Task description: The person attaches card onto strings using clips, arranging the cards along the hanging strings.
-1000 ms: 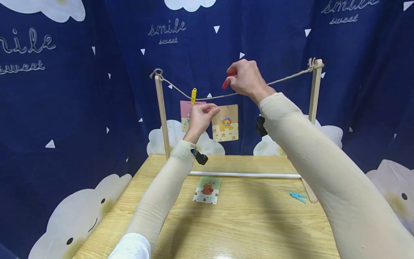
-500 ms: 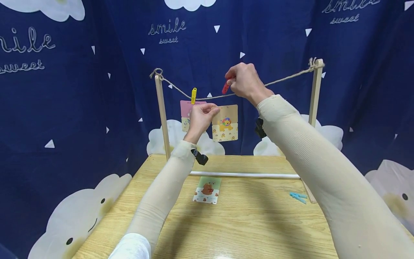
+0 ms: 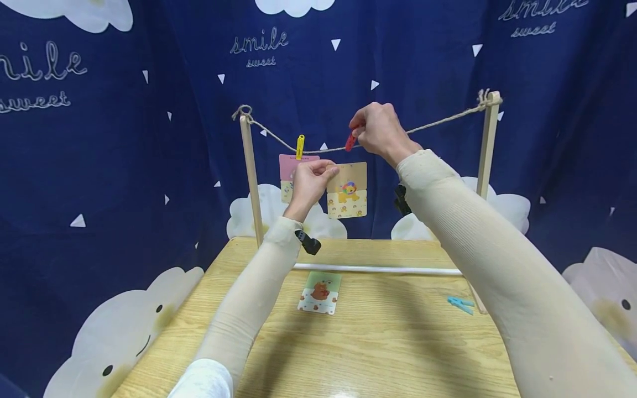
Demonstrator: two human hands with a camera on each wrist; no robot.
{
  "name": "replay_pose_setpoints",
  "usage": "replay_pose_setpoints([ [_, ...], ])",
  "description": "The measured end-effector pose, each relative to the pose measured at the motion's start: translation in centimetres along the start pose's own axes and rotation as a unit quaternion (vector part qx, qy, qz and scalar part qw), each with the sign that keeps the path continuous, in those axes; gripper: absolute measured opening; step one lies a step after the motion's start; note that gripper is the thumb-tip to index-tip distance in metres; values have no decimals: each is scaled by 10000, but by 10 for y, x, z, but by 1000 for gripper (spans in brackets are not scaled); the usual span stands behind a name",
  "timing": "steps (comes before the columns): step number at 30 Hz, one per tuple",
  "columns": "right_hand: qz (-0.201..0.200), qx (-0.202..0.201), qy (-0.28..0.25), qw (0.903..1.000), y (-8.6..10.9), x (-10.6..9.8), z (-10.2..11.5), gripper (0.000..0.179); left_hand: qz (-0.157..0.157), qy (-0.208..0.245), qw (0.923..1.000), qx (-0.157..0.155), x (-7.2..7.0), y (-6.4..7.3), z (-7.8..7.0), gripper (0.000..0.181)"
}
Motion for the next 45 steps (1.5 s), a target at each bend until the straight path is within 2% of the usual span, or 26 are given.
replay_pose_setpoints([
  [11,140,-9,-62,9999,1,7,-7,27,7,66,10000,7,5,1,0,12],
  [17,199,-21,-45,9998,3,9,-9,31,-22,77,9999,143,6,0,-2,12],
  [35,347,-190,100,9992,4,8,-5,33,-108,243,9992,306,5,-3,-12,13],
  [45,528,-204,135,9983,3,11,-5,35,-202,310,9985,396,4,-3,-13,14],
])
Point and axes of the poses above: each hand's wrist, its own y-axis away from the middle knuckle, its own x-axis out of the palm, z = x × y, the point moved 5 cm from there along -y, towards the middle knuckle, and after that the axes turned 9 degrees about z, right-handed, at the moved point
